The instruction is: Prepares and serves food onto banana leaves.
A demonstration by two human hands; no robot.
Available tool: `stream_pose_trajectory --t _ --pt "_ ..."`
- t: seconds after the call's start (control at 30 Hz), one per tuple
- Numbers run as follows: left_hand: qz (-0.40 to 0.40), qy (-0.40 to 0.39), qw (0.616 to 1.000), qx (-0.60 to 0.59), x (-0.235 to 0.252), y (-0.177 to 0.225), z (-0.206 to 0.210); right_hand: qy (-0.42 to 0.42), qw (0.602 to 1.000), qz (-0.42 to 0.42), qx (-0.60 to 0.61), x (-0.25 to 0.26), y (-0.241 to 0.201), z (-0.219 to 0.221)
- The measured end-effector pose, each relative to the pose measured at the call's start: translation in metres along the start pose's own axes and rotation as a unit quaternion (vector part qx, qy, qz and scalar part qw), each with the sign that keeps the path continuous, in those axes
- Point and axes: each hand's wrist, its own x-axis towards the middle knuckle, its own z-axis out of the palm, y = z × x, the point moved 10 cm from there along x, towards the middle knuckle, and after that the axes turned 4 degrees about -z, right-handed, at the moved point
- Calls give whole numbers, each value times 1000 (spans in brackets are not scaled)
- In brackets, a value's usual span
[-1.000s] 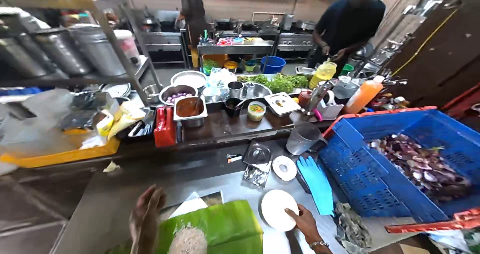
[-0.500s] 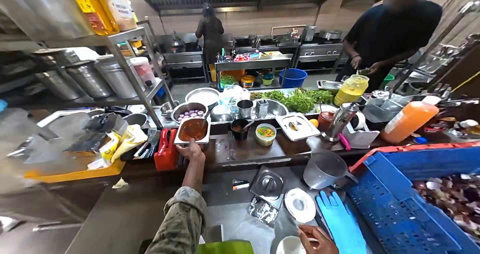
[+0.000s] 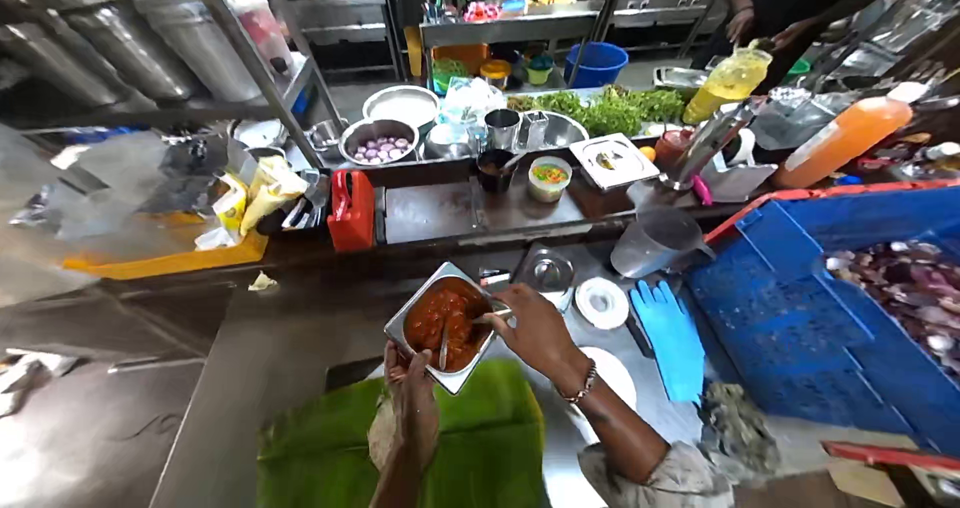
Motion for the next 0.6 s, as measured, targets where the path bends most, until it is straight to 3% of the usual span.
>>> stream_pose_trajectory --t 0.07,0.2,0.4,0.47,0.6 --pt "14 -20 1000 3 -12 0 -18 -36 998 35 -48 -20 -13 20" --pt "37 -37 998 17 -27 10 -48 32 997 43 -48 -55 -48 27" --pt "66 -47 996 35 -44 22 -73 -242 963 109 -38 -64 -113 115" --pt "76 -48 995 48 -48 27 -78 -276 952 130 -33 -65 -121 128" --pt "81 -49 994 51 -51 38 -92 -262 952 158 -7 -69 -122 121"
